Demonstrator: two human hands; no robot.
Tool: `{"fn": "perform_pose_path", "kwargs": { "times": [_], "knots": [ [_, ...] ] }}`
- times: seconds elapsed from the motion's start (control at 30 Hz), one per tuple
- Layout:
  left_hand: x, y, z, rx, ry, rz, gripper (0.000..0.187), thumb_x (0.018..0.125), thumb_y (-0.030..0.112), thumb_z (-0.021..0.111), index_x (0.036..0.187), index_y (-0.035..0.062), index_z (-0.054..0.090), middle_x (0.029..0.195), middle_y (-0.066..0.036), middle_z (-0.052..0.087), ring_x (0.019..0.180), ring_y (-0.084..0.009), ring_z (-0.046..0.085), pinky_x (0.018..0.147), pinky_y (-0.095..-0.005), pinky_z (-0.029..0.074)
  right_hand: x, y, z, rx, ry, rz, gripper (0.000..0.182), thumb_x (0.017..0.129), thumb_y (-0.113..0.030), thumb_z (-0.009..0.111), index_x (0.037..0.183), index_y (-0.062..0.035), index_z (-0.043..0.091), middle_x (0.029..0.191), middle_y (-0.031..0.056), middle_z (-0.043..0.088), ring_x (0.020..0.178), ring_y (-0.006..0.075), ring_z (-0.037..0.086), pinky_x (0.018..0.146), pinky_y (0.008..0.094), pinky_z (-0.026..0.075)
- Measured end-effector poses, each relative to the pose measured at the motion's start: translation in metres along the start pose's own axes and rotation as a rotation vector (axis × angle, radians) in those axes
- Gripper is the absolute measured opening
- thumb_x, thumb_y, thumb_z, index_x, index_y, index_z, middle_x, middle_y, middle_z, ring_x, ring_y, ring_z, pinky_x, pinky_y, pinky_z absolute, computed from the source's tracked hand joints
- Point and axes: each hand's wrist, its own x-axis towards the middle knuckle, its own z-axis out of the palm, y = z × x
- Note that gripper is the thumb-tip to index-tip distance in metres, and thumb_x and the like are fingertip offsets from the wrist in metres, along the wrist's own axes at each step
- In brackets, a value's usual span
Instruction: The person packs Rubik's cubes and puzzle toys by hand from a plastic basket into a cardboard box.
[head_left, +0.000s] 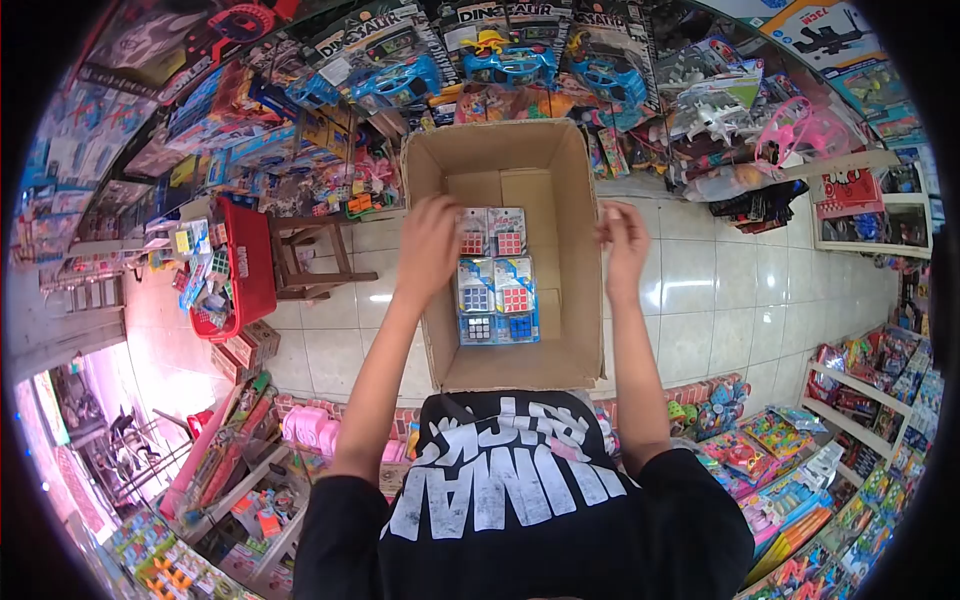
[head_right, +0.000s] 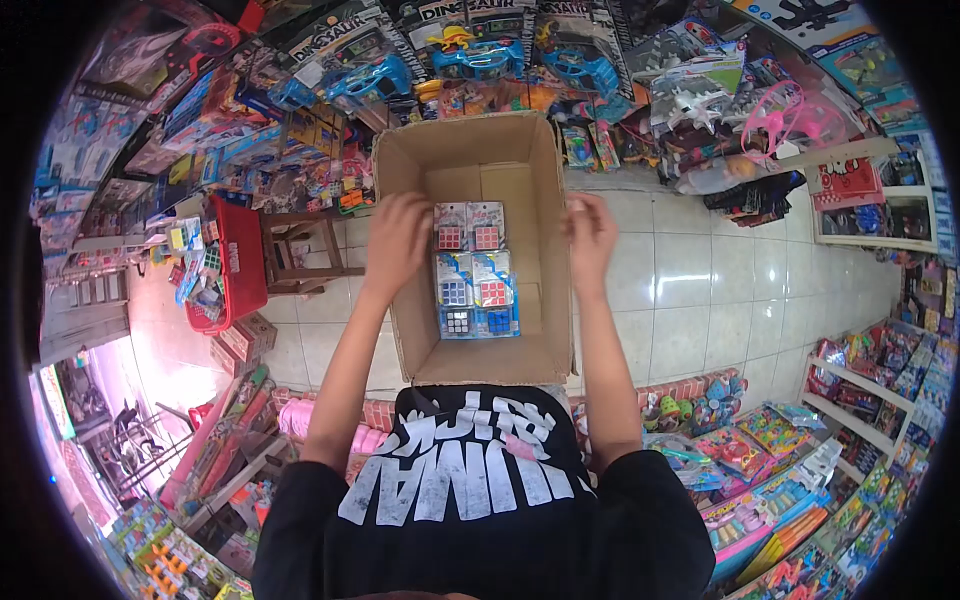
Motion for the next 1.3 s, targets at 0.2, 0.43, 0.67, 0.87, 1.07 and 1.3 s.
{"fn": "perform_pose_path", "kwargs": {
  "times": [0.2, 0.43, 0.67, 0.87, 1.07, 1.3],
  "knots": [
    [-0.194, -0.059, 0.035, -0.017, 0.314, -0.697, 0.021, 0.092, 0.018, 0.056, 0.103, 0.0003, 0.058, 0.11, -0.02, 0.054, 0.108, -0.0383, 0.049, 0.095, -0.0453, 0.038, 0.025, 0.167, -0.109, -0.281, 0.178, 0.339, 0.02, 0.095, -0.022, 0.057, 0.099, -0.0035, 0.065, 0.064, -0.0025, 0.051, 0.051, 0.0064, 0.044, 0.042, 0.0248, 0.034],
    [-0.608, -0.036, 0.132, 0.059, -0.88, -0.48, 0.033, 0.09, 0.033, 0.054, 0.097, 0.0034, 0.066, 0.092, -0.021, 0.066, 0.09, -0.0415, 0.062, 0.079, -0.049, 0.05, -0.079, 0.38, -0.246, -0.645, -0.628, 0.494, 0.03, 0.089, -0.029, 0.054, 0.092, -0.0015, 0.066, 0.08, 0.0117, 0.069, 0.057, 0.021, 0.068, 0.046, 0.0357, 0.053],
    [-0.698, 0.062, 0.113, -0.444, -0.581, -1.15, 0.03, 0.092, 0.033, 0.054, 0.097, 0.0048, 0.064, 0.093, -0.021, 0.067, 0.086, -0.0377, 0.064, 0.073, -0.0484, 0.051, -0.177, 0.307, -0.21, -1.124, -0.91, 0.817, 0.033, 0.091, -0.032, 0.056, 0.094, -0.0009, 0.068, 0.083, 0.0095, 0.072, 0.064, 0.0215, 0.071, 0.052, 0.034, 0.056],
    [-0.642, -0.023, 0.102, -0.673, -0.28, -1.474, 0.031, 0.095, 0.03, 0.055, 0.108, 0.0023, 0.062, 0.093, -0.018, 0.067, 0.084, -0.0266, 0.066, 0.067, -0.0378, 0.053, -0.194, 0.295, -0.1, -1.427, -1.082, 0.794, 0.034, 0.09, -0.032, 0.054, 0.09, -0.0009, 0.069, 0.08, 0.0092, 0.072, 0.062, 0.0232, 0.071, 0.051, 0.0336, 0.056],
    [-0.624, -0.072, 0.043, -0.955, 0.269, -1.591, 0.035, 0.095, 0.029, 0.058, 0.11, -0.0025, 0.059, 0.092, -0.014, 0.067, 0.081, -0.0201, 0.065, 0.068, -0.0324, 0.055, -0.212, 0.301, 0.039, -1.33, -1.064, 0.597, 0.03, 0.087, -0.029, 0.056, 0.094, -0.0023, 0.067, 0.082, 0.0102, 0.071, 0.062, 0.022, 0.07, 0.051, 0.0348, 0.055],
    [-0.735, -0.098, 0.05, -0.791, -0.088, -1.66, 0.037, 0.091, 0.027, 0.058, 0.111, -0.0042, 0.058, 0.09, -0.016, 0.069, 0.077, -0.0213, 0.067, 0.065, -0.0333, 0.055, -0.253, 0.31, 0.141, -1.104, -0.992, 0.419, 0.023, 0.087, -0.026, 0.06, 0.098, -0.007, 0.066, 0.079, 0.007, 0.067, 0.061, 0.0176, 0.064, 0.051, 0.0318, 0.051]
  ]
}}
